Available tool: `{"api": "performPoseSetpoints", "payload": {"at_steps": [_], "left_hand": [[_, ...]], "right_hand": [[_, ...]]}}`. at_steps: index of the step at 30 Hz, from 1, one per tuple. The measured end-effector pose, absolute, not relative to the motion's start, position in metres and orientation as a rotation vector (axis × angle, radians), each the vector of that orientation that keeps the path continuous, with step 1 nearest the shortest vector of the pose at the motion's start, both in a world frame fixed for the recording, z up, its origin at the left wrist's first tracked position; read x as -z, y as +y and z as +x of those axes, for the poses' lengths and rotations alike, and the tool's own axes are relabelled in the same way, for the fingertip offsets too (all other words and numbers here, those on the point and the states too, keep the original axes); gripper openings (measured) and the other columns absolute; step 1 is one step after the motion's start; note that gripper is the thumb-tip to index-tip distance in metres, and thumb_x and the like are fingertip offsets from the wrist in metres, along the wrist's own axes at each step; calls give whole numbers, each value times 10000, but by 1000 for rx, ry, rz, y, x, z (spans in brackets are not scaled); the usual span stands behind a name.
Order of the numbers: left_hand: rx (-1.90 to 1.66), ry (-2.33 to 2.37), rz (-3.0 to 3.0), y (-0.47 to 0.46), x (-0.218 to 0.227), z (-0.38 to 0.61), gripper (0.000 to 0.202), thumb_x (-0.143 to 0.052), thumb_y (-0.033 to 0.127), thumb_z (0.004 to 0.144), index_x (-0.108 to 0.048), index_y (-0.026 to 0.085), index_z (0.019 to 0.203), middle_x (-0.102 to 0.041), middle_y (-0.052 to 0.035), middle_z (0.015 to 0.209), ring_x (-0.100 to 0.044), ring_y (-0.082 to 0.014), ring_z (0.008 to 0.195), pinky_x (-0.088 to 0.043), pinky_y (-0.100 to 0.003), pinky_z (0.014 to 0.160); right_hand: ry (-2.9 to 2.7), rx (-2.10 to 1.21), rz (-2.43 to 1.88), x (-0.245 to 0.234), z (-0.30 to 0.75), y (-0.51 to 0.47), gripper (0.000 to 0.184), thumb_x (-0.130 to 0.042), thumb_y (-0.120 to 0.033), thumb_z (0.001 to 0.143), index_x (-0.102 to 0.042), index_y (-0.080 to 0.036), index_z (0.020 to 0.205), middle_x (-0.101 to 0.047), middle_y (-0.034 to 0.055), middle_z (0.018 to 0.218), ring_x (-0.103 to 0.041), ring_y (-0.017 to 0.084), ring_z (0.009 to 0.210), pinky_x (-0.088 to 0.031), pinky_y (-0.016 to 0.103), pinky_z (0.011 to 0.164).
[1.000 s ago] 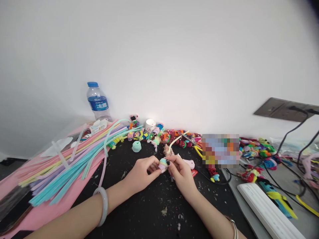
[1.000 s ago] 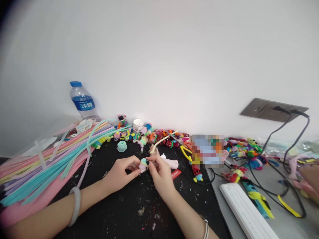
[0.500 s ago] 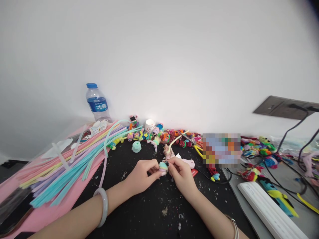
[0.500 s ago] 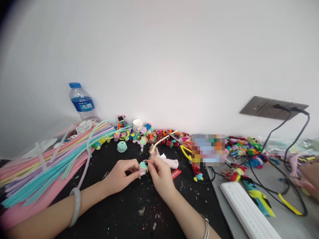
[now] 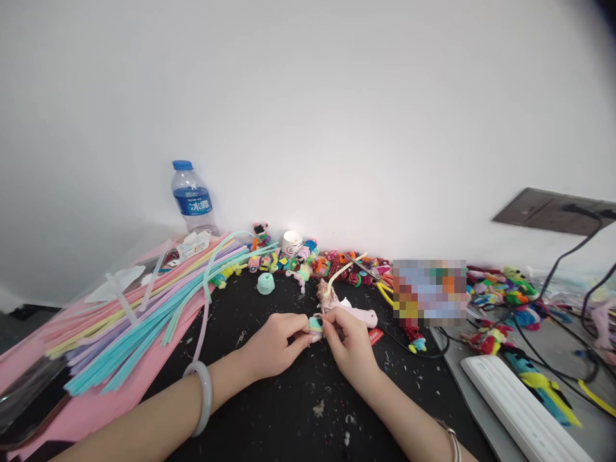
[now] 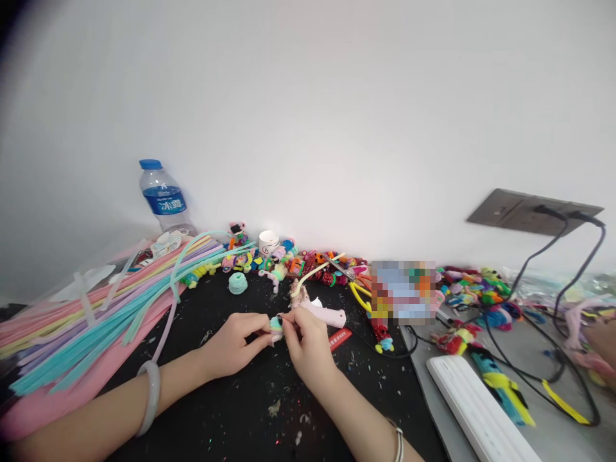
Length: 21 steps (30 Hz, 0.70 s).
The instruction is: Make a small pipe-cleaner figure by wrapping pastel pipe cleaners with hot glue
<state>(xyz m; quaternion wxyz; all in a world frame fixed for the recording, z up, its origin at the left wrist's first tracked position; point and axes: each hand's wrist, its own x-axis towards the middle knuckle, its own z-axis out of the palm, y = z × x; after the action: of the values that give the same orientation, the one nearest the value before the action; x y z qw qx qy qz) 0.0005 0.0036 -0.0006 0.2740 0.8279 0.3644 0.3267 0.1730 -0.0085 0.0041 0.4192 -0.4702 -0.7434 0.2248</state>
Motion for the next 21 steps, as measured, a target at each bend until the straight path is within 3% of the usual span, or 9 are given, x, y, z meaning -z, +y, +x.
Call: {"api": "performPoseSetpoints", "payload": {"at_steps": [5,8,12,17,21], "left_hand": [[-894,957,2275,3,3,0,220,-530,217,852,-524,162,639,-537,30,601,-484,-99,571,-366,-210,576],[-948,995,2286,4,2,1,214,-541,253,857,-543,164,662,-558,23,622,-509,-105,588,-383,-214,583],[-1000,1006,2328,6,-1,0,156,-518,273,881,-592,172,788,-630,-10,741,-572,-129,684,-430,-232,656],[-947,898,2447,10,-8,-8,193,-565,311,854,-593,185,998,-670,-49,943,-609,-175,883,-462,-272,804],[-1269,1401,2274,26,-15,-30,192,-470,269,893,-566,179,1034,-644,-70,1002,-587,-195,967,-431,-328,904]], "right_hand": [[-1882,-541,-1187,-6,173,-7,222,-467,-191,863,-503,-185,644,-511,0,569,-452,143,516,-349,258,492],[-1877,-572,-1178,-9,176,-7,189,-446,-191,878,-539,-179,714,-570,20,643,-510,156,584,-402,270,545],[-1872,-663,-1130,-8,179,-6,103,-494,-226,862,-550,-175,931,-624,34,755,-563,156,620,-463,269,570],[-1823,-616,-1141,-9,181,-7,142,-536,-213,830,-513,-194,968,-623,33,802,-541,141,584,-460,253,527],[-1792,-437,-1209,-12,186,-6,260,-545,-181,803,-509,-197,1060,-645,47,877,-532,139,595,-461,259,554]]}}
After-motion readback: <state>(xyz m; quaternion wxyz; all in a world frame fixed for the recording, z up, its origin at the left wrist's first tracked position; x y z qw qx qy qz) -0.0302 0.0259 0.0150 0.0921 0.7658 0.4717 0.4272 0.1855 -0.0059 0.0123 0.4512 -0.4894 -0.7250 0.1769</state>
